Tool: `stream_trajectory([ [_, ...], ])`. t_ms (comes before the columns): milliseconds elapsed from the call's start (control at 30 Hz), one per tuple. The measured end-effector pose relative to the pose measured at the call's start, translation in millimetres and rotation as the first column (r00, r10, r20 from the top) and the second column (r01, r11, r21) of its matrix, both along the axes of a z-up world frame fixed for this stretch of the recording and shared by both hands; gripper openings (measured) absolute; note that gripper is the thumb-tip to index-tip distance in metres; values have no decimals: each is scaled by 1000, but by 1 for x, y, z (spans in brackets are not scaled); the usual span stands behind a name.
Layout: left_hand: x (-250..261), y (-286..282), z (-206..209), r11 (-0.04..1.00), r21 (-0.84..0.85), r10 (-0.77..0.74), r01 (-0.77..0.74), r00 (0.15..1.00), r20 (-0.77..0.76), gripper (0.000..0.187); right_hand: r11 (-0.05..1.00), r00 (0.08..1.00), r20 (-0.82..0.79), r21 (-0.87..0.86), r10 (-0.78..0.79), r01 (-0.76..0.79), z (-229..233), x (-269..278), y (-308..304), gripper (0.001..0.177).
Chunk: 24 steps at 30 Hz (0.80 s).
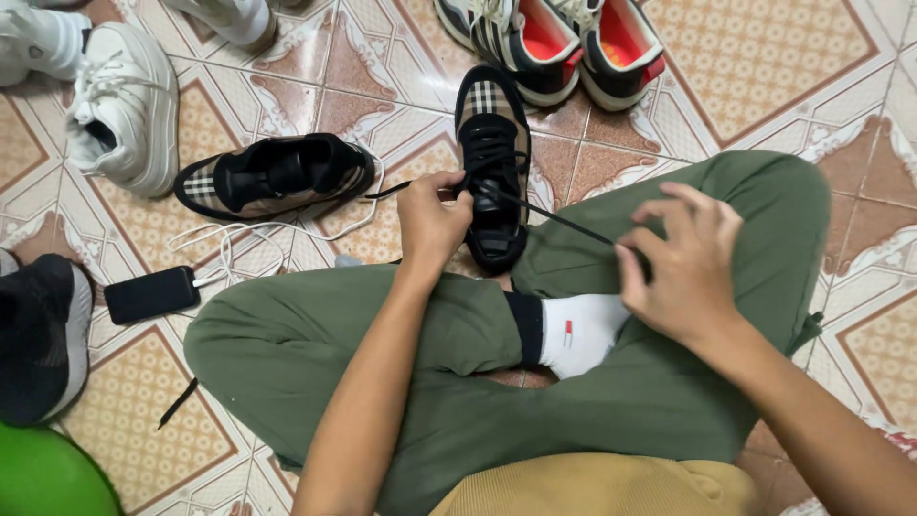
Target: The person is sitting on the floor, threading laces through the eyelets of a black shoe and tying them.
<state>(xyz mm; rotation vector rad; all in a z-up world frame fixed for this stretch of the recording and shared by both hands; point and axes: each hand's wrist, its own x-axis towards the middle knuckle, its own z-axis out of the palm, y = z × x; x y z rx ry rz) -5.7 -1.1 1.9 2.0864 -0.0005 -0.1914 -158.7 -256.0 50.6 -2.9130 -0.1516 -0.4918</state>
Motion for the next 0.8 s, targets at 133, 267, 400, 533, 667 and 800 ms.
stream_trajectory([
  [133,-3,-1,0,1000,10,-30,29,983,180,28,997,984,-157,1,-80,81,26,-34,-25,8],
  [267,-3,-3,-3,997,71,-36,21,974,222,26,989,968,-205,-30,-145,142,36,-67,-55,9],
  [400,-4,-3,1,994,104,-56,33,972,228,27,969,937,-249,-105,-244,225,35,-96,-79,12],
  [533,-6,-5,-2,991,129,-72,38,960,270,27,975,949,-237,27,-207,220,47,-104,-76,9],
  [667,-8,-6,6,966,251,-144,62,935,323,36,947,963,-223,245,-152,206,59,-96,-62,8],
  [800,-11,-15,25,915,379,-296,137,868,400,45,925,983,-140,345,-116,159,72,-78,-52,7],
])
